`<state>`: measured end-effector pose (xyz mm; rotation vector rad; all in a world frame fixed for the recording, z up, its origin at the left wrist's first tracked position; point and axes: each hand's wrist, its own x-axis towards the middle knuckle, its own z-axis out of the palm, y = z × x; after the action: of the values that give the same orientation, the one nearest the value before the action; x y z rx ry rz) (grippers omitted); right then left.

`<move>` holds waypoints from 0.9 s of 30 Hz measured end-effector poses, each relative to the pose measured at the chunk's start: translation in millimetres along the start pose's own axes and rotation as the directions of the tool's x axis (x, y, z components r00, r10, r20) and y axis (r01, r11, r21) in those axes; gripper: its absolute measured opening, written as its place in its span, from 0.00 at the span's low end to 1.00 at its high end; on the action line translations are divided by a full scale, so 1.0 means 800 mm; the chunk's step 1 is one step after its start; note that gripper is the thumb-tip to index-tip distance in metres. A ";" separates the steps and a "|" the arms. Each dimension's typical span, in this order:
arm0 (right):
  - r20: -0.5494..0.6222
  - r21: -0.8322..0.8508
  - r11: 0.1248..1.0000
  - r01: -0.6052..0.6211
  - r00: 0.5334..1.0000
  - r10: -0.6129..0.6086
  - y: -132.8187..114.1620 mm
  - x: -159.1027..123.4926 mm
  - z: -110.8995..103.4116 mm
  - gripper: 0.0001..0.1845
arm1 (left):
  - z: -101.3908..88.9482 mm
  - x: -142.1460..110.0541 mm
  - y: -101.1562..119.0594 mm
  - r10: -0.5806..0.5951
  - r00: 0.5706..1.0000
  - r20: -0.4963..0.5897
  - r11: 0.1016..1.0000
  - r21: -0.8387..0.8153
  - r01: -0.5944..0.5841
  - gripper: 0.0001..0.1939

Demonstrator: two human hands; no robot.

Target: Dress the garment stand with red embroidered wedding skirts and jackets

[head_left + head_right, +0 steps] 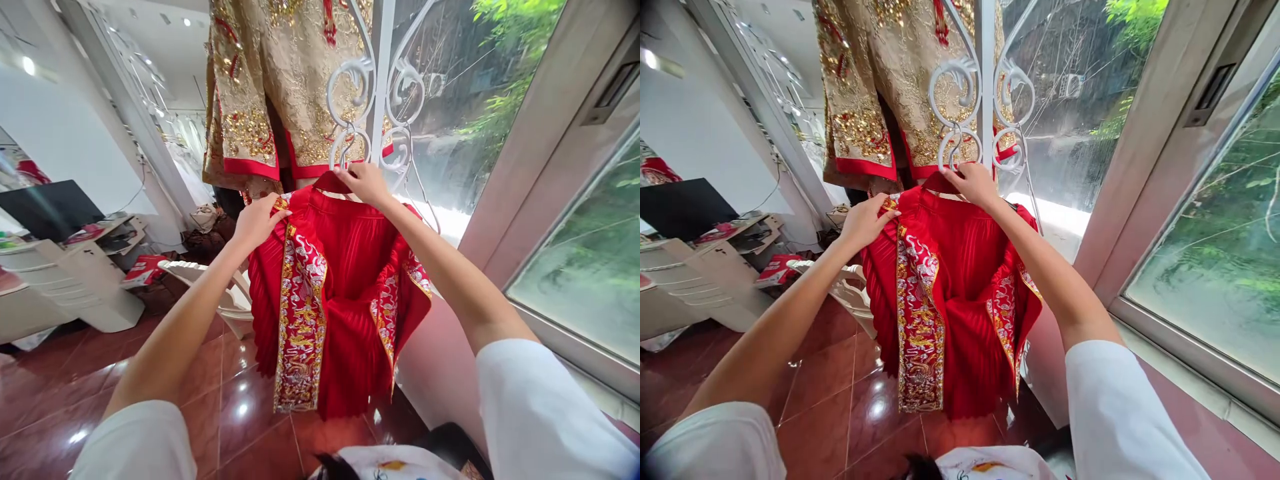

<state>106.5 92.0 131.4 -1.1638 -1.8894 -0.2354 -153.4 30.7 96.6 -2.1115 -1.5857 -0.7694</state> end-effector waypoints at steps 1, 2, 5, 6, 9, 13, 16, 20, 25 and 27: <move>0.020 0.063 0.998 -0.010 1.000 0.009 0.011 -0.001 -0.005 0.31 | 0.001 0.003 -0.002 -0.011 1.000 0.017 1.000 0.001 0.011 0.24; 0.029 0.125 0.992 -0.030 0.999 0.027 0.024 -0.003 -0.011 0.32 | 0.001 0.006 -0.005 -0.007 0.999 0.033 1.000 -0.015 0.008 0.24; 0.032 0.243 0.965 -0.101 0.995 0.096 0.070 -0.019 -0.035 0.32 | 0.000 0.020 -0.017 0.050 0.998 0.045 0.974 -0.225 -0.038 0.26; 0.061 0.257 0.959 -0.119 0.992 0.106 0.083 -0.027 -0.043 0.30 | 0.002 0.025 -0.022 0.053 0.997 0.053 0.937 -0.348 -0.031 0.26; 0.255 0.234 0.962 -0.140 0.964 0.078 0.108 -0.055 -0.057 0.27 | 0.014 0.034 -0.039 -0.020 0.981 0.194 0.714 -0.683 0.150 0.27; 0.320 0.084 0.993 -0.087 0.946 0.056 0.107 -0.075 -0.060 0.25 | 0.041 0.031 -0.052 -0.101 0.908 0.406 0.486 -0.776 0.401 0.25; 0.336 0.017 0.998 -0.057 0.940 0.048 0.096 -0.078 -0.068 0.23 | 0.055 0.029 -0.053 -0.288 0.933 0.215 0.627 -0.694 0.354 0.26; 0.328 -0.067 0.997 -0.044 0.942 0.064 0.083 -0.083 -0.085 0.21 | 0.047 0.029 -0.050 -0.414 0.909 -0.053 0.810 -0.477 0.341 0.24; 0.238 -0.104 0.990 -0.095 0.964 0.118 0.088 -0.093 -0.086 0.18 | 0.020 0.011 -0.044 -0.247 0.940 -0.236 0.966 0.019 0.259 0.27; 0.242 -0.049 0.996 -0.079 0.966 0.089 0.097 -0.098 -0.083 0.14 | 0.020 -0.004 -0.038 -0.221 0.943 -0.249 0.963 0.100 0.252 0.27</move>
<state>220.4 47.4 90.8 -1.3471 -2.0495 -0.0848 -180.1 46.8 81.6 -1.6876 -1.7248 -0.9294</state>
